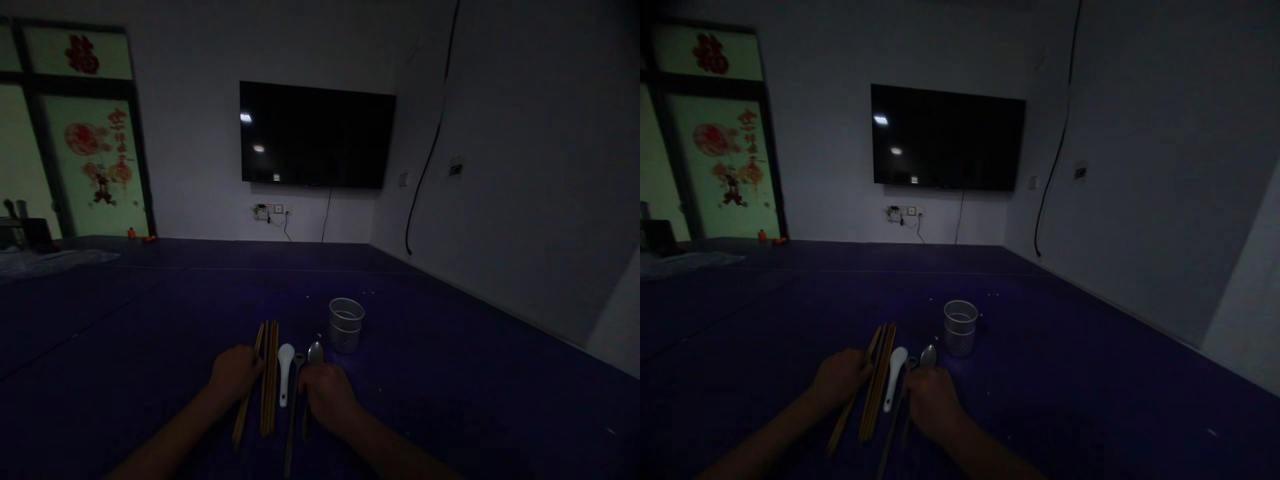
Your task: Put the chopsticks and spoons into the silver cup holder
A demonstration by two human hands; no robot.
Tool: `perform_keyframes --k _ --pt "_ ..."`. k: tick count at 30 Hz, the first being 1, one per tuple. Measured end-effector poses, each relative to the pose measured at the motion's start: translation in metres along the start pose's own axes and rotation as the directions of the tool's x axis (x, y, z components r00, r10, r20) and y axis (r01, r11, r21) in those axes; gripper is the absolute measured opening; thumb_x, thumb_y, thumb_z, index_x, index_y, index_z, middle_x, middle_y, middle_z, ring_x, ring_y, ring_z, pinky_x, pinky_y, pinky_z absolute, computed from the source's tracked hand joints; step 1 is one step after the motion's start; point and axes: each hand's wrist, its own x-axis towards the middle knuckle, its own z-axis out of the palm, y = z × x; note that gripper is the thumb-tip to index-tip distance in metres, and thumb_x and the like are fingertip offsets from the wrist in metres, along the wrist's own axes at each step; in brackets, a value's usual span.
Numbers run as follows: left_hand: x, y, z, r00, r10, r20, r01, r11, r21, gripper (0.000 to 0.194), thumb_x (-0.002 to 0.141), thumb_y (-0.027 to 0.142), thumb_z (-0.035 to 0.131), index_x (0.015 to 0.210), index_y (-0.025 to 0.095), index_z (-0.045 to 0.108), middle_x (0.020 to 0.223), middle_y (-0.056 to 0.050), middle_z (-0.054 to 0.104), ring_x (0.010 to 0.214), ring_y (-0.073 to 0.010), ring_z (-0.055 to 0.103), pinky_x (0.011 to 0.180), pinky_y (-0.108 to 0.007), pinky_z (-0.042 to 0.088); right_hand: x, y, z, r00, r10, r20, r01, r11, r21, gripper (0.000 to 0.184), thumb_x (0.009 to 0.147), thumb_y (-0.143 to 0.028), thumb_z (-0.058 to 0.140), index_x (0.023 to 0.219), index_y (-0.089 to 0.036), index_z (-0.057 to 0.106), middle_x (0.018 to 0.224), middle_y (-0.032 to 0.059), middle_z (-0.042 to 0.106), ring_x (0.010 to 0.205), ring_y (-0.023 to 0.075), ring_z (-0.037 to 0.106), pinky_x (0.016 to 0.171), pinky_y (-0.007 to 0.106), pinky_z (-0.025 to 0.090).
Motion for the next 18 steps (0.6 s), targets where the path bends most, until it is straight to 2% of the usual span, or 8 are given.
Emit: perform_keyframes --k 11,18 --pt "0.0021 -0.0048 0.0019 1.000 0.011 -0.018 -0.011 1.000 0.016 0.039 0.084 0.036 0.032 0.085 0.016 0.065 0.085 -0.011 0.069 0.084 -0.0240 0.065 0.070 -0.032 0.048 -0.0003 -0.0011 -0.0017 1.000 -0.012 -0.013 0.012 1.000 0.019 0.030 0.069 -0.002 0.041 0.075 -0.019 0.066 0.079 0.0020 0.070 0.075 0.0140 0.064 0.071 0.022 0.043" --pt "0.0019 -0.0042 0.0019 1.000 -0.014 -0.004 0.014 1.000 0.023 0.034 0.083 0.034 0.036 0.092 0.016 0.064 0.090 -0.012 0.068 0.090 -0.0231 0.064 0.077 -0.031 0.047 0.0001 -0.0040 -0.0047 1.000 0.000 0.015 0.000 1.000 0.006 0.031 0.068 -0.004 0.042 0.075 -0.019 0.067 0.081 0.0017 0.070 0.077 0.0139 0.064 0.071 0.021 0.043"
